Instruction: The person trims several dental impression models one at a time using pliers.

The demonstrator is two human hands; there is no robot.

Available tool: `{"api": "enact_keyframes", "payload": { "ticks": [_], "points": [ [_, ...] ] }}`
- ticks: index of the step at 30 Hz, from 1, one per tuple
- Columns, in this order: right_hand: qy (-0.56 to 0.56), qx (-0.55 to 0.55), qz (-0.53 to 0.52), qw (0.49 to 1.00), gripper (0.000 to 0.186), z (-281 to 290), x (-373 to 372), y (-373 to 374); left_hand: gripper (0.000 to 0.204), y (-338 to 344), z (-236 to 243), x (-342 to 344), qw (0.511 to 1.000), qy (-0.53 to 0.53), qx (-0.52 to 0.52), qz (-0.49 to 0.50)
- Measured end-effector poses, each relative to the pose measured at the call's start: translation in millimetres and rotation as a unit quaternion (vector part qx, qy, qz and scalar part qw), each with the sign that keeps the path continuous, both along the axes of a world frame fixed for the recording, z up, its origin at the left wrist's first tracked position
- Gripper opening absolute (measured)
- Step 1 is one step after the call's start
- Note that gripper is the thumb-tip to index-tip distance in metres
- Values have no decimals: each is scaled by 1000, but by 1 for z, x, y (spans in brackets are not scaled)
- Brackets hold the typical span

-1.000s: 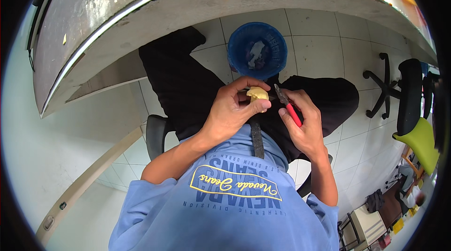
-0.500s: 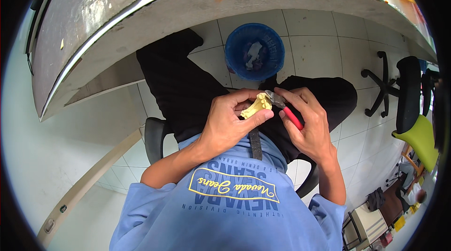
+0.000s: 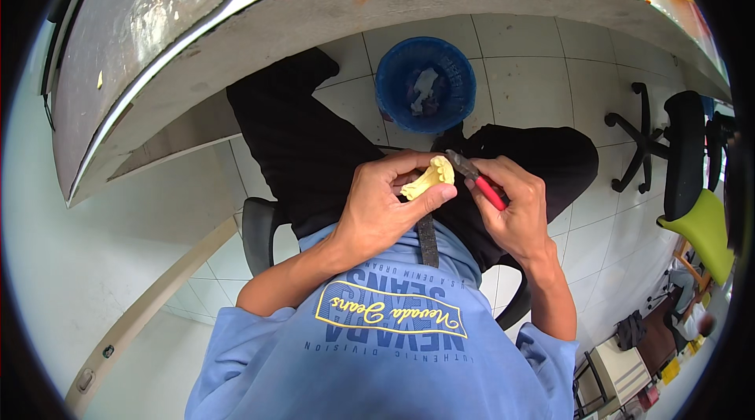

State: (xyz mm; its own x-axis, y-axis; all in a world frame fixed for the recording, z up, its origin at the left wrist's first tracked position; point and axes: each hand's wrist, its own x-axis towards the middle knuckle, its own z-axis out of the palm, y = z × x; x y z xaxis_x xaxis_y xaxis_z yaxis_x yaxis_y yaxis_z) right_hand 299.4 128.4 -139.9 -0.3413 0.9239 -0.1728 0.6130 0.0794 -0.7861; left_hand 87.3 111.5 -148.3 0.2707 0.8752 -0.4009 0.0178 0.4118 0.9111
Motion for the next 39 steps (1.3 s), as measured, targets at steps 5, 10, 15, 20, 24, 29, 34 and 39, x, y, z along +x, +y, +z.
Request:
{"api": "enact_keyframes", "payload": {
  "ticks": [5,10,15,20,24,29,34,39],
  "points": [
    [42,51,-69,995,28,-7,2,2,38,9,-7,1,989,-110,-75,59],
    [29,57,-67,996,29,-14,13,-4,38,5,-15,-5,999,-3,38,24],
    [55,22,-115,992,31,-23,13,-10,34,46,79,-25,971,24,238,-20],
    [73,10,-113,991,34,-25,9,-10,32,90,180,-31,943,70,324,-21],
    [112,7,-115,987,36,-27,5,-10,34,157,216,-11,922,128,364,-23],
    [118,47,-88,988,38,-44,3,-7,40,249,241,46,790,290,535,-71],
    [131,34,-80,987,40,-41,11,4,36,300,242,113,734,334,557,-196],
    [128,18,-103,986,41,-42,27,12,31,316,240,140,644,431,537,-333]
  ]
}}
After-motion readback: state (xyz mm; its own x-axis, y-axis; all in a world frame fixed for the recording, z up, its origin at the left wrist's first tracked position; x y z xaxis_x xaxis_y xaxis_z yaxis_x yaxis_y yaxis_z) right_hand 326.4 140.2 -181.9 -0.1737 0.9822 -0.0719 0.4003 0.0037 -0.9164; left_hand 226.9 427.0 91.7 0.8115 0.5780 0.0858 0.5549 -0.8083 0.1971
